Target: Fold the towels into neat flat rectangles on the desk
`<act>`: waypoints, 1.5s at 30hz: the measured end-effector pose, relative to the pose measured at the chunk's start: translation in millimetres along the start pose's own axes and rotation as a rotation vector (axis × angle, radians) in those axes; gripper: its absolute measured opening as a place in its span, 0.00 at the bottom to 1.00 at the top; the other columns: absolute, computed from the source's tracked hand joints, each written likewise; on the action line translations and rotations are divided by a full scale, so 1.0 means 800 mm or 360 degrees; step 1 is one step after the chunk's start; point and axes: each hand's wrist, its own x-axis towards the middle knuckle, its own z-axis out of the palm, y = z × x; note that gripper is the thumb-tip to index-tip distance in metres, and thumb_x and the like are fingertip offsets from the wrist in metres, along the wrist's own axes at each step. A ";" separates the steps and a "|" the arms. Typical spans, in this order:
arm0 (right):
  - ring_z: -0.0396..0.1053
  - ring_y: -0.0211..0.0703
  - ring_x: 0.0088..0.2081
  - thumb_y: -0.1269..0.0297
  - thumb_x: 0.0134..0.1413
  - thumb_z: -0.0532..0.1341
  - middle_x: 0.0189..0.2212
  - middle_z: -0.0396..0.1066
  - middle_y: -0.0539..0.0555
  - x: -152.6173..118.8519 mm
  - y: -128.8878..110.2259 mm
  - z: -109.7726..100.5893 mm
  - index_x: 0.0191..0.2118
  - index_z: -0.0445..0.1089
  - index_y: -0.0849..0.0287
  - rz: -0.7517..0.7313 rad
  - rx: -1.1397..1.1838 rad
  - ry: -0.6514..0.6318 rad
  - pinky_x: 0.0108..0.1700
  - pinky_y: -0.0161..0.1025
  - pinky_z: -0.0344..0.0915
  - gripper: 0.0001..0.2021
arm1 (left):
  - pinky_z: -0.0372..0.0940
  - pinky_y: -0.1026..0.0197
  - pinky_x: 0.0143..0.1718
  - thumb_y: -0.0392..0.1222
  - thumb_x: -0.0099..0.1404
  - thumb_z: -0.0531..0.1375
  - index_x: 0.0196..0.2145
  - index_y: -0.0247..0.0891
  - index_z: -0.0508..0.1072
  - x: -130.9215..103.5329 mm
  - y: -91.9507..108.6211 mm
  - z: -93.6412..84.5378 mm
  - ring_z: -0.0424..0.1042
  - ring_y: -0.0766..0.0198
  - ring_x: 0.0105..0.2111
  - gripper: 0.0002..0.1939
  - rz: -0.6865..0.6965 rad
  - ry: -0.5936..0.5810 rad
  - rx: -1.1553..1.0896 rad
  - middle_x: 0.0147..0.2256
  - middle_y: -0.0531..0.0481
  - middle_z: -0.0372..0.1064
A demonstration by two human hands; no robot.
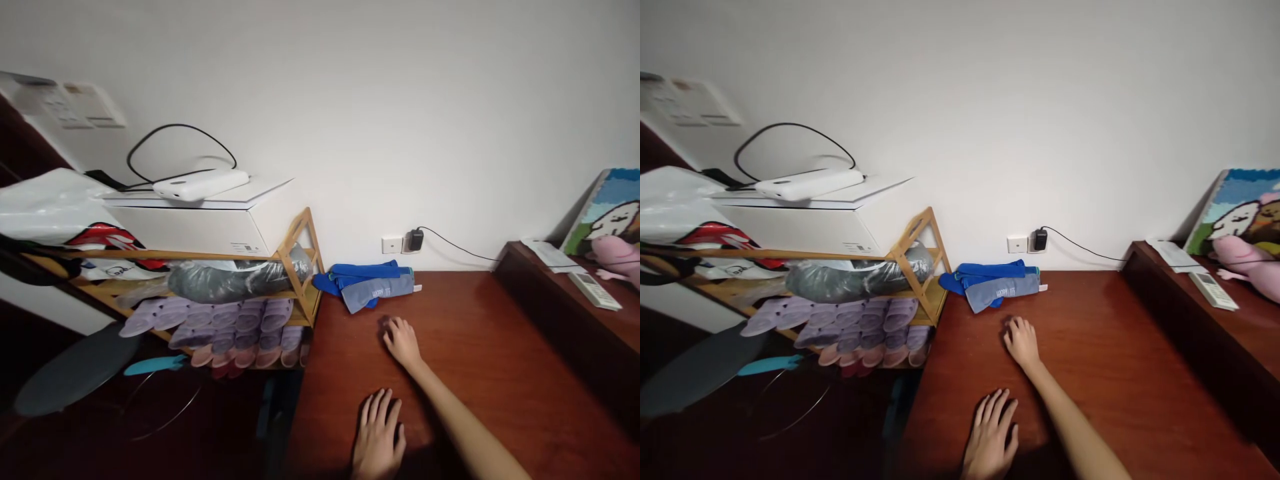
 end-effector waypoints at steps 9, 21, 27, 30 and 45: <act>0.77 0.50 0.58 0.63 0.75 0.53 0.55 0.81 0.58 0.024 -0.019 -0.031 0.53 0.79 0.51 -0.0006 0.0048 -0.0260 0.57 0.40 0.70 0.16 | 0.68 0.25 0.72 0.50 0.73 0.55 0.76 0.68 0.59 0.002 0.000 -0.004 0.68 0.38 0.71 0.36 0.0105 0.0129 -0.0053 0.72 0.45 0.68; 0.83 0.56 0.49 0.60 0.75 0.57 0.49 0.83 0.69 0.122 -0.132 -0.004 0.54 0.74 0.60 0.0301 -0.0079 -0.0313 0.47 0.44 0.70 0.14 | 0.64 0.26 0.74 0.47 0.70 0.59 0.75 0.69 0.61 0.001 -0.004 0.011 0.63 0.38 0.73 0.38 -0.0028 -0.0080 0.0018 0.73 0.44 0.64; 0.81 0.53 0.48 0.60 0.75 0.55 0.51 0.82 0.65 0.129 -0.106 -0.098 0.52 0.73 0.56 0.0248 -0.0046 -0.0068 0.47 0.42 0.68 0.11 | 0.66 0.30 0.73 0.48 0.70 0.58 0.72 0.70 0.68 0.008 0.005 -0.005 0.63 0.41 0.73 0.34 -0.0067 -0.0049 0.0014 0.72 0.44 0.67; 0.79 0.52 0.49 0.62 0.74 0.55 0.49 0.82 0.62 0.138 -0.079 -0.195 0.49 0.71 0.54 0.0152 0.0004 0.0196 0.49 0.41 0.67 0.09 | 0.67 0.29 0.73 0.49 0.72 0.56 0.71 0.68 0.70 0.007 0.010 -0.016 0.66 0.40 0.72 0.31 0.0004 0.0064 -0.0045 0.71 0.42 0.70; 0.77 0.46 0.38 0.57 0.61 0.58 0.40 0.83 0.53 -0.082 -0.094 -0.445 0.45 0.79 0.56 -0.0565 0.0915 0.0256 0.41 0.40 0.71 0.14 | 0.70 0.31 0.69 0.69 0.75 0.54 0.64 0.46 0.74 0.091 0.135 -0.203 0.75 0.42 0.66 0.33 0.0070 0.0756 -0.1034 0.63 0.34 0.76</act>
